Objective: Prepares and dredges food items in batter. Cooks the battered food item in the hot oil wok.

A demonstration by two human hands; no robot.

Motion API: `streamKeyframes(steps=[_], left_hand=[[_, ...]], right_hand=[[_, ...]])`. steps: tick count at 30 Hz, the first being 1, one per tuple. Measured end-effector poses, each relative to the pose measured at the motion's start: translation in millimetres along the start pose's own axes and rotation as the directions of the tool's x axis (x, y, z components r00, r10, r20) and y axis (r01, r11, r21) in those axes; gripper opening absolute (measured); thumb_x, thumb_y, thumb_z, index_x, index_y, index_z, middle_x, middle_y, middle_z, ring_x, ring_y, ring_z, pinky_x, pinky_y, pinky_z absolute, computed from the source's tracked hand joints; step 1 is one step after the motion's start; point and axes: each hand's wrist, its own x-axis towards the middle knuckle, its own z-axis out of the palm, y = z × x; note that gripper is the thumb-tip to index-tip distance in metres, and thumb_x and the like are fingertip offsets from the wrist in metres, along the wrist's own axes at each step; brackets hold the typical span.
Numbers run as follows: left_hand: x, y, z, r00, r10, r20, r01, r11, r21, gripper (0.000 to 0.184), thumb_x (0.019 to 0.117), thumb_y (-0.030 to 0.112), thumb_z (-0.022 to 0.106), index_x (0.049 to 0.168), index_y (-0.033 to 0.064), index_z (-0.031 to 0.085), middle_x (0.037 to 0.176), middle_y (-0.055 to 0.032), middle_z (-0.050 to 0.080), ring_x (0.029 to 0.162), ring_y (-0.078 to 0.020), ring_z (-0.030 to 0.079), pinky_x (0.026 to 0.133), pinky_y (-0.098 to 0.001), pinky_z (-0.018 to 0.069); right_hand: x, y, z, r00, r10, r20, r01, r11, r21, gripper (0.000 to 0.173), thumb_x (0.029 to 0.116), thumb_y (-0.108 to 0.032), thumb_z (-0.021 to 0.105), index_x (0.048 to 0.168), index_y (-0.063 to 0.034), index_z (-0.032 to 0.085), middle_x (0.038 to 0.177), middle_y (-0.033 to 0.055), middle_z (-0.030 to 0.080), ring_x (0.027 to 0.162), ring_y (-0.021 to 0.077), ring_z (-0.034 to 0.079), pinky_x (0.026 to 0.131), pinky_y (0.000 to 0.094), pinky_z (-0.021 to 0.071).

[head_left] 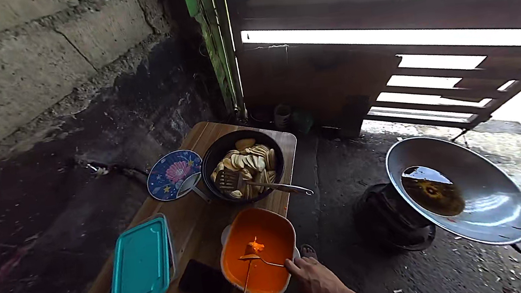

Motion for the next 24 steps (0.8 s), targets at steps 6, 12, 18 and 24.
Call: streamKeyframes(steps=[6, 12, 18, 24], left_hand=[[3.8, -1.8, -0.6, 1.000, -0.001, 0.009, 0.001, 1.000, 0.023, 0.033, 0.1085, 0.017, 0.046, 0.132, 0.0044, 0.065, 0.076, 0.0030, 0.061, 0.050, -0.0038, 0.043, 0.044, -0.0197, 0.0333], [2.9, 1.7, 0.3, 1.000, -0.010, 0.002, 0.010, 0.999, 0.032, 0.033, 0.1086, 0.017, 0.045, 0.132, 0.0037, 0.064, 0.075, 0.0035, 0.061, 0.051, -0.0035, 0.043, 0.045, -0.0198, 0.0339], [0.9, -2.9, 2.3, 1.000, -0.001, -0.002, 0.001, 0.999, 0.032, 0.032, 0.1076, 0.015, 0.048, 0.131, 0.0027, 0.065, 0.075, 0.0035, 0.062, 0.051, -0.0031, 0.043, 0.046, -0.0203, 0.0336], [-3.5, -8.5, 4.3, 1.000, 0.009, -0.007, -0.009, 1.000, 0.019, 0.031, 0.1067, 0.016, 0.050, 0.128, 0.0067, 0.070, 0.073, 0.0029, 0.063, 0.052, -0.0049, 0.044, 0.048, -0.0226, 0.0359]], right_hand=[[-4.0, 2.9, 0.7, 0.999, -0.018, -0.034, 0.017, 0.999, -0.044, 0.036, 0.0988, 0.000, 0.051, 0.134, -0.0045, 0.059, 0.107, 0.0227, 0.068, 0.105, 0.0387, 0.069, 0.094, 0.0498, 0.0549], [-7.1, 5.3, 3.9, 0.996, -0.011, -0.085, 0.006, 0.998, -0.060, 0.035, 0.0987, 0.002, 0.050, 0.131, -0.0040, 0.060, 0.104, 0.0220, 0.069, 0.102, 0.0377, 0.070, 0.092, 0.0489, 0.0560], [-9.6, 10.7, 2.3, 0.998, 0.039, -0.050, -0.041, 0.999, -0.025, 0.035, 0.1012, -0.005, 0.050, 0.134, -0.0055, 0.060, 0.111, 0.0208, 0.070, 0.107, 0.0361, 0.070, 0.097, 0.0485, 0.0542], [-33.3, 31.7, 5.4, 0.988, 0.144, -0.056, -0.140, 0.988, 0.061, 0.034, 0.1031, -0.013, 0.052, 0.134, -0.0030, 0.062, 0.120, 0.0208, 0.071, 0.116, 0.0366, 0.068, 0.104, 0.0523, 0.0524]])
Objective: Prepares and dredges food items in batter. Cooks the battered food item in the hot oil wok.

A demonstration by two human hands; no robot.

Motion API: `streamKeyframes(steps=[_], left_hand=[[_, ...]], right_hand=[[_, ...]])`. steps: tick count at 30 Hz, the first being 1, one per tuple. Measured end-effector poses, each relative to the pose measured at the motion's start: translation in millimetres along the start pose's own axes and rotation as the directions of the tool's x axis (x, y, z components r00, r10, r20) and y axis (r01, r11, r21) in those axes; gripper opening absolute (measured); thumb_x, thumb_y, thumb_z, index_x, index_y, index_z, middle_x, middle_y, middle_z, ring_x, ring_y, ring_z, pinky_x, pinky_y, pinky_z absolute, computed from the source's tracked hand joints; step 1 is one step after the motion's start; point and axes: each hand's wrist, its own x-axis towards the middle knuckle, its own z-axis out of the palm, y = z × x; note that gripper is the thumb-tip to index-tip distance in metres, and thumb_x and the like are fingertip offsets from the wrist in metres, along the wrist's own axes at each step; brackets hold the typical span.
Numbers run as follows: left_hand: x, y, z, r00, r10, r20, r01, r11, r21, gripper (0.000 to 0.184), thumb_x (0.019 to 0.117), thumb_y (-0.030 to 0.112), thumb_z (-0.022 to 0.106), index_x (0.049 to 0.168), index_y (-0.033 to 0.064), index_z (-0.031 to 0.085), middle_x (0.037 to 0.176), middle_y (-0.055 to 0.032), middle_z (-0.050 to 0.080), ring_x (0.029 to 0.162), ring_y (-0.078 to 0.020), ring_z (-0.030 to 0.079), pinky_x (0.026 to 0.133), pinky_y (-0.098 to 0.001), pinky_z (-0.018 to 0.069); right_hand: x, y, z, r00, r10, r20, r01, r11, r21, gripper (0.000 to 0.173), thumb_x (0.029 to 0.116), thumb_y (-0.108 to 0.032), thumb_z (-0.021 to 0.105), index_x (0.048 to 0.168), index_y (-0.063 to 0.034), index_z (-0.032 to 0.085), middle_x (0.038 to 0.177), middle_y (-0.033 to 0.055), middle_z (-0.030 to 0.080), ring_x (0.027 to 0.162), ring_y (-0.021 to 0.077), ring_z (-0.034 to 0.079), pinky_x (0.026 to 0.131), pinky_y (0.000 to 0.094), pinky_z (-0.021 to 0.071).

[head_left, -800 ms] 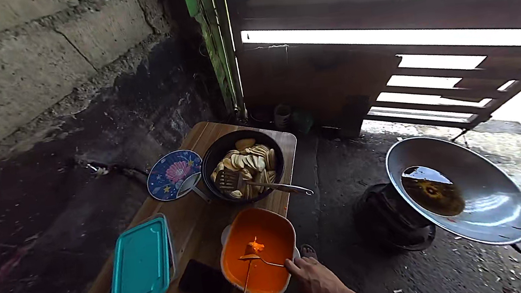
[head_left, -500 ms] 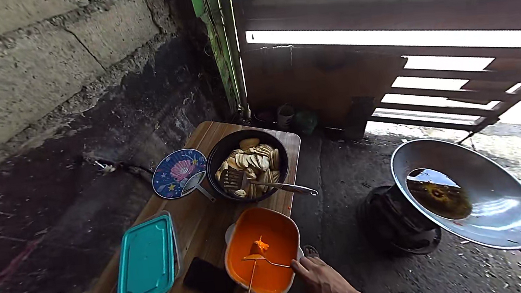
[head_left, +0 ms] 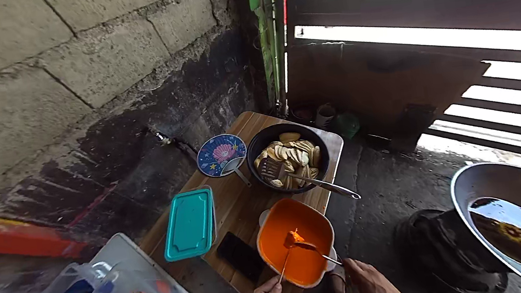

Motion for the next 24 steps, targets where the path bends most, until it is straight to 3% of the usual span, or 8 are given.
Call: streamKeyframes(steps=[4, 7, 9, 11, 14, 17, 21, 24], left_hand=[[-1.8, -1.6, 0.0, 1.000, 0.012, -0.015, -0.012, 1.000, -0.018, 0.031, 0.1069, 0.017, 0.050, 0.129, 0.0075, 0.070, 0.074, 0.0030, 0.063, 0.051, -0.0044, 0.044, 0.048, -0.0225, 0.0367], [-1.9, -3.8, 1.5, 0.998, 0.055, -0.036, -0.056, 0.998, -0.038, 0.030, 0.1057, 0.017, 0.051, 0.126, 0.0082, 0.072, 0.074, 0.0039, 0.064, 0.052, -0.0038, 0.046, 0.050, -0.0223, 0.0381], [0.4, -5.6, 0.7, 0.996, 0.082, -0.042, -0.084, 0.996, -0.036, 0.030, 0.1053, 0.019, 0.052, 0.125, 0.0088, 0.072, 0.074, 0.0039, 0.065, 0.053, -0.0041, 0.046, 0.051, -0.0228, 0.0389], [0.4, -5.3, -1.2, 0.996, 0.086, -0.036, -0.087, 0.996, -0.029, 0.031, 0.1053, 0.020, 0.052, 0.126, 0.0101, 0.072, 0.073, 0.0042, 0.064, 0.052, -0.0047, 0.046, 0.051, -0.0236, 0.0391], [-1.8, -5.8, -1.1, 0.995, 0.093, -0.036, -0.094, 0.995, -0.035, 0.031, 0.1054, 0.022, 0.052, 0.126, 0.0114, 0.072, 0.073, 0.0040, 0.064, 0.051, -0.0048, 0.045, 0.049, -0.0237, 0.0383], [-1.5, -6.1, -1.3, 0.993, 0.112, -0.048, -0.113, 0.993, -0.028, 0.032, 0.1052, 0.023, 0.052, 0.126, 0.0117, 0.073, 0.074, 0.0045, 0.065, 0.053, -0.0046, 0.048, 0.052, -0.0239, 0.0407], [-2.9, -3.1, -0.5, 0.988, 0.145, -0.052, -0.148, 0.988, -0.047, 0.031, 0.1046, 0.020, 0.051, 0.125, 0.0089, 0.072, 0.075, 0.0048, 0.065, 0.056, -0.0038, 0.050, 0.055, -0.0232, 0.0425], [-3.2, 0.1, -4.7, 0.986, 0.157, -0.055, -0.158, 0.987, -0.013, 0.031, 0.1047, 0.021, 0.052, 0.124, 0.0102, 0.073, 0.075, 0.0046, 0.066, 0.057, -0.0042, 0.051, 0.056, -0.0233, 0.0434]], right_hand=[[-20.9, 7.8, 3.3, 0.988, 0.102, -0.115, -0.090, 0.990, 0.104, 0.038, 0.1063, -0.013, 0.048, 0.137, 0.0065, 0.059, 0.127, 0.0291, 0.067, 0.120, 0.0464, 0.065, 0.107, 0.0587, 0.0488], [-19.3, 21.4, 17.6, 0.983, 0.185, -0.004, -0.185, 0.982, -0.024, 0.041, 0.1024, -0.012, 0.051, 0.140, 0.0050, 0.054, 0.129, 0.0288, 0.065, 0.121, 0.0449, 0.064, 0.104, 0.0606, 0.0490], [-17.0, 15.7, 19.4, 0.985, 0.175, -0.006, -0.175, 0.983, -0.047, 0.041, 0.1009, -0.012, 0.053, 0.139, 0.0057, 0.055, 0.128, 0.0287, 0.065, 0.121, 0.0442, 0.064, 0.104, 0.0593, 0.0494], [-15.0, 12.7, 21.6, 0.989, 0.149, -0.024, -0.150, 0.988, -0.035, 0.039, 0.1046, -0.010, 0.047, 0.138, 0.0073, 0.055, 0.128, 0.0302, 0.065, 0.122, 0.0454, 0.064, 0.105, 0.0595, 0.0487], [-8.6, 21.3, 25.6, 0.979, 0.192, 0.065, -0.188, 0.980, -0.066, 0.042, 0.1041, -0.011, 0.047, 0.143, 0.0028, 0.052, 0.131, 0.0288, 0.064, 0.123, 0.0453, 0.063, 0.104, 0.0616, 0.0488], [-5.3, 18.3, 25.9, 0.986, 0.165, 0.015, -0.164, 0.985, -0.055, 0.041, 0.1038, -0.010, 0.048, 0.142, 0.0047, 0.054, 0.131, 0.0297, 0.064, 0.123, 0.0461, 0.063, 0.105, 0.0601, 0.0486], [1.9, 22.5, 26.7, 0.961, 0.264, 0.080, -0.258, 0.963, -0.076, 0.040, 0.1081, -0.016, 0.042, 0.144, 0.0006, 0.050, 0.130, 0.0281, 0.065, 0.121, 0.0444, 0.065, 0.101, 0.0615, 0.0512], [4.0, 22.7, 23.9, 0.974, 0.225, 0.004, -0.225, 0.974, 0.009, 0.036, 0.1069, -0.015, 0.046, 0.135, 0.0050, 0.057, 0.122, 0.0286, 0.067, 0.114, 0.0446, 0.067, 0.098, 0.0595, 0.0530]])
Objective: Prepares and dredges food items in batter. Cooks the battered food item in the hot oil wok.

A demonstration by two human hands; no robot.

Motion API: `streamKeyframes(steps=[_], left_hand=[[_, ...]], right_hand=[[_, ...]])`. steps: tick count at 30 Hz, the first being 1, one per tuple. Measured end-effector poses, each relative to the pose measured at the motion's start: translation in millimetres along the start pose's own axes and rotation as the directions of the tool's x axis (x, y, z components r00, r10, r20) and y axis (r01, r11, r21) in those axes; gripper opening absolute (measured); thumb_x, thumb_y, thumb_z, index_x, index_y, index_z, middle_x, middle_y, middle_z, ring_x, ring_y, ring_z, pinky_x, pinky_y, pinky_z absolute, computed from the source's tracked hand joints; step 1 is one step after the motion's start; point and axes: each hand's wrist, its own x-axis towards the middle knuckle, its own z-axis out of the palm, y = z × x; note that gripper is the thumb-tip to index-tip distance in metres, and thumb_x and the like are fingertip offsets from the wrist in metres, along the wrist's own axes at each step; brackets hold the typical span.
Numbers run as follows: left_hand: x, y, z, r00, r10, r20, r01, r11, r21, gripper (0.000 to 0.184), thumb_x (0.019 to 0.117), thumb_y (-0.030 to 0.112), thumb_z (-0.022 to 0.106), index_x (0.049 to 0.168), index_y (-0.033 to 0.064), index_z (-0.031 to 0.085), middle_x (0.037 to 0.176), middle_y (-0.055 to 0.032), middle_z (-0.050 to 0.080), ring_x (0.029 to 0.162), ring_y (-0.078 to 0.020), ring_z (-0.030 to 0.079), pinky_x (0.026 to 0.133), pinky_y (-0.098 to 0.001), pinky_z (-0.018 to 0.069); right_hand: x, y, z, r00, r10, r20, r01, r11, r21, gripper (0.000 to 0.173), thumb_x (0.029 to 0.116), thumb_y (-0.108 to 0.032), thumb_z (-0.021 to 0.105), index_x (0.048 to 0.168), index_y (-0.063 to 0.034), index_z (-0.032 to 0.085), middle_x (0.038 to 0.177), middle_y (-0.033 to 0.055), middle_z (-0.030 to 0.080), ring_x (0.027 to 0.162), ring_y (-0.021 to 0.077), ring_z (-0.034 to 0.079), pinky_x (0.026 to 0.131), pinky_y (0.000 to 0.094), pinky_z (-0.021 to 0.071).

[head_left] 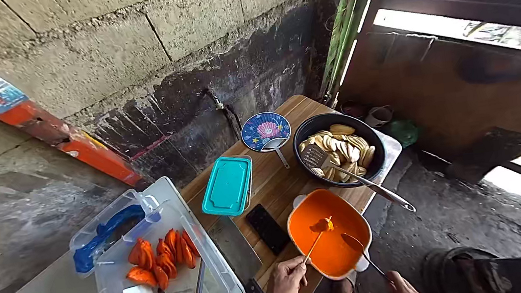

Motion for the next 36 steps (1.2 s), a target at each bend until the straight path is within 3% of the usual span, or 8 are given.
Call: streamKeyframes(steps=[5, 9, 11, 16, 26, 31, 36], left_hand=[[3.6, 10.7, -2.6, 0.999, 0.027, -0.019, -0.026, 0.998, 0.053, 0.030, 0.1042, 0.019, 0.052, 0.122, 0.0096, 0.074, 0.076, 0.0044, 0.067, 0.057, -0.0044, 0.053, 0.056, -0.0232, 0.0443], [5.1, 19.8, -5.3, 1.000, 0.013, -0.001, -0.013, 0.997, 0.075, 0.030, 0.1046, 0.017, 0.052, 0.122, 0.0085, 0.074, 0.074, 0.0046, 0.067, 0.052, -0.0034, 0.048, 0.051, -0.0222, 0.0394], [3.1, 28.5, -5.9, 1.000, 0.008, 0.008, -0.009, 0.994, 0.107, 0.029, 0.1048, 0.015, 0.052, 0.123, 0.0069, 0.073, 0.075, 0.0035, 0.067, 0.052, -0.0036, 0.047, 0.050, -0.0220, 0.0392], [1.6, 45.6, -1.6, 0.999, 0.038, 0.034, -0.043, 0.990, 0.133, 0.029, 0.1050, 0.011, 0.050, 0.121, 0.0041, 0.073, 0.073, 0.0027, 0.067, 0.052, -0.0030, 0.047, 0.050, -0.0211, 0.0383], [2.7, 67.8, 2.7, 0.996, 0.056, 0.071, -0.069, 0.978, 0.197, 0.029, 0.1045, 0.012, 0.052, 0.121, 0.0056, 0.075, 0.072, 0.0019, 0.067, 0.052, -0.0044, 0.049, 0.049, -0.0219, 0.0386], [2.7, 74.5, 7.3, 0.995, 0.059, 0.077, -0.072, 0.981, 0.181, 0.028, 0.1047, 0.012, 0.052, 0.119, 0.0055, 0.075, 0.072, 0.0014, 0.067, 0.051, -0.0045, 0.047, 0.048, -0.0215, 0.0375], [4.7, 76.5, 7.0, 0.995, 0.059, 0.077, -0.071, 0.983, 0.169, 0.028, 0.1046, 0.012, 0.053, 0.119, 0.0062, 0.076, 0.071, 0.0013, 0.067, 0.051, -0.0044, 0.047, 0.048, -0.0211, 0.0370]], right_hand=[[10.4, -6.5, -18.8, 0.997, 0.062, -0.055, -0.052, 0.985, 0.162, 0.031, 0.1035, -0.018, 0.052, 0.119, 0.0028, 0.068, 0.105, 0.0228, 0.073, 0.103, 0.0381, 0.070, 0.095, 0.0571, 0.0526], [29.7, -16.9, -38.0, 0.993, 0.111, 0.025, -0.114, 0.978, 0.174, 0.037, 0.1054, -0.035, 0.050, 0.109, -0.0045, 0.071, 0.092, 0.0154, 0.071, 0.091, 0.0316, 0.070, 0.086, 0.0543, 0.0528], [37.6, -25.4, -47.8, 0.987, 0.141, 0.070, -0.151, 0.976, 0.157, 0.042, 0.1061, -0.041, 0.048, 0.105, -0.0071, 0.072, 0.092, 0.0133, 0.072, 0.092, 0.0297, 0.070, 0.086, 0.0529, 0.0526], [53.2, -28.5, -55.8, 0.982, 0.145, 0.118, -0.161, 0.977, 0.143, 0.040, 0.1038, -0.043, 0.051, 0.110, -0.0106, 0.073, 0.102, 0.0125, 0.074, 0.102, 0.0303, 0.071, 0.092, 0.0545, 0.0532], [51.2, -22.1, -58.5, 0.975, 0.175, 0.135, -0.194, 0.970, 0.148, 0.040, 0.1033, -0.044, 0.051, 0.110, -0.0104, 0.072, 0.104, 0.0123, 0.074, 0.105, 0.0296, 0.070, 0.094, 0.0546, 0.0521], [44.3, -19.6, -54.3, 0.996, 0.091, 0.012, -0.091, 0.989, 0.116, 0.036, 0.1063, -0.040, 0.049, 0.115, -0.0117, 0.071, 0.111, 0.0103, 0.071, 0.112, 0.0275, 0.066, 0.102, 0.0503, 0.0474], [36.5, -10.8, -32.5, 0.998, 0.045, 0.050, -0.047, 0.998, 0.045, 0.030, 0.1102, -0.028, 0.042, 0.124, -0.0119, 0.064, 0.115, 0.0155, 0.068, 0.110, 0.0336, 0.068, 0.093, 0.0519, 0.0563]])
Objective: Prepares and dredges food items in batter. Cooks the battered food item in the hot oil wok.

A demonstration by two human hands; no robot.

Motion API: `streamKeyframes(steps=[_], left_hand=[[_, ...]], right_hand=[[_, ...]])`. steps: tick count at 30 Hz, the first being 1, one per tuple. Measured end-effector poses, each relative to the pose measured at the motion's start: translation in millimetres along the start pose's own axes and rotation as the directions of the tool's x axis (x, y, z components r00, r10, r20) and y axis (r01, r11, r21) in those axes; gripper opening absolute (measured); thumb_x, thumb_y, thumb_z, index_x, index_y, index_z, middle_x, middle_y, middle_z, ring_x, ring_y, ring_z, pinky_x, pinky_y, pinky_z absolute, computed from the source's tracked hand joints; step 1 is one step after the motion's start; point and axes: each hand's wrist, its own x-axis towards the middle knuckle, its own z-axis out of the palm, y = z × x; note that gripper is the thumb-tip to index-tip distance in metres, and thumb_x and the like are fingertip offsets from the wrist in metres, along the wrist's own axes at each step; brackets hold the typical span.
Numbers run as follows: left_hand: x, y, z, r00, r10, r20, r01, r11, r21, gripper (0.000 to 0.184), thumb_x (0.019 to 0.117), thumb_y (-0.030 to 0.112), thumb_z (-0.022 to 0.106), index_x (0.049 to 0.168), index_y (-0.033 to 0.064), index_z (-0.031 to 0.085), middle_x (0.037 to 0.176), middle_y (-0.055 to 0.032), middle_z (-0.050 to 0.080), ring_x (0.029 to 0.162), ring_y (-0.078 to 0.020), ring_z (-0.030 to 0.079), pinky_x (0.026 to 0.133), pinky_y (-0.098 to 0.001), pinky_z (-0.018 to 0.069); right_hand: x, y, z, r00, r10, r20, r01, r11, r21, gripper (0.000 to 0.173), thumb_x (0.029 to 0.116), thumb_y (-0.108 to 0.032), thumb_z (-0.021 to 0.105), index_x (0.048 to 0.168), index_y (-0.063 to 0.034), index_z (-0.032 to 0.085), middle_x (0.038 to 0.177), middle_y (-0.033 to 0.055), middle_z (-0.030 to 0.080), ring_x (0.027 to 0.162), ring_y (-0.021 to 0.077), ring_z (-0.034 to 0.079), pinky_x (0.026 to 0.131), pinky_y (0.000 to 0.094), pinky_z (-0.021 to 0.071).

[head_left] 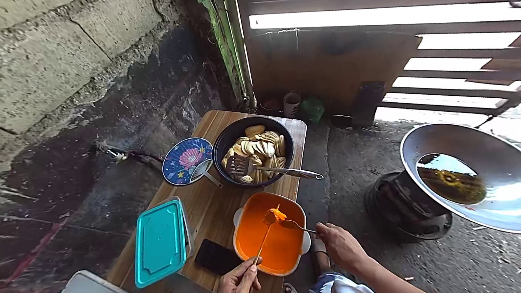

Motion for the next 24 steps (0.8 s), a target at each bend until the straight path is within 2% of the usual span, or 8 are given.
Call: streamKeyframes(steps=[4, 7, 11, 17, 24], left_hand=[[-1.2, 1.6, -1.0, 1.000, 0.013, -0.006, -0.013, 1.000, -0.016, 0.028, 0.1042, 0.013, 0.053, 0.118, 0.0062, 0.076, 0.071, 0.0012, 0.067, 0.050, -0.0047, 0.047, 0.047, -0.0210, 0.0369], [-3.0, 0.9, -3.7, 1.000, 0.013, -0.009, -0.013, 1.000, -0.028, 0.028, 0.1040, 0.015, 0.054, 0.118, 0.0069, 0.076, 0.071, 0.0015, 0.067, 0.050, -0.0047, 0.047, 0.046, -0.0212, 0.0362], [-5.4, 2.8, -6.4, 1.000, 0.005, -0.027, -0.005, 1.000, -0.009, 0.028, 0.1040, 0.017, 0.054, 0.118, 0.0087, 0.077, 0.072, 0.0024, 0.068, 0.050, -0.0048, 0.048, 0.047, -0.0213, 0.0376], [-5.6, -6.9, -10.5, 0.999, 0.001, -0.039, -0.001, 1.000, 0.001, 0.028, 0.1031, 0.017, 0.055, 0.118, 0.0091, 0.077, 0.071, 0.0032, 0.067, 0.050, -0.0045, 0.048, 0.047, -0.0214, 0.0378], [-5.5, -6.4, -11.5, 1.000, -0.019, -0.016, 0.020, 0.997, 0.075, 0.028, 0.1037, 0.019, 0.055, 0.119, 0.0102, 0.077, 0.071, 0.0040, 0.068, 0.051, -0.0045, 0.050, 0.049, -0.0225, 0.0401]], right_hand=[[-2.4, -9.9, 7.9, 1.000, -0.013, -0.027, 0.013, 0.999, 0.032, 0.031, 0.1078, -0.030, 0.044, 0.121, -0.0121, 0.066, 0.111, 0.0129, 0.070, 0.108, 0.0303, 0.069, 0.093, 0.0495, 0.0559], [0.8, -32.5, 3.1, 0.997, 0.069, 0.042, -0.069, 0.997, 0.016, 0.031, 0.1072, -0.032, 0.045, 0.116, -0.0100, 0.065, 0.107, 0.0134, 0.071, 0.107, 0.0304, 0.070, 0.092, 0.0503, 0.0556], [6.2, -35.9, 0.9, 0.979, 0.157, 0.133, -0.170, 0.981, 0.094, 0.033, 0.1043, -0.034, 0.052, 0.113, -0.0075, 0.068, 0.105, 0.0148, 0.073, 0.104, 0.0308, 0.070, 0.091, 0.0524, 0.0545], [14.0, -34.9, -16.4, 0.977, 0.154, 0.146, -0.167, 0.982, 0.084, 0.034, 0.1028, -0.037, 0.054, 0.115, -0.0090, 0.069, 0.104, 0.0138, 0.073, 0.102, 0.0297, 0.070, 0.090, 0.0524, 0.0541], [17.0, -38.9, -34.3, 0.993, 0.080, 0.088, -0.091, 0.986, 0.139, 0.035, 0.1019, -0.042, 0.054, 0.110, -0.0111, 0.069, 0.098, 0.0113, 0.073, 0.095, 0.0279, 0.071, 0.087, 0.0518, 0.0547]])
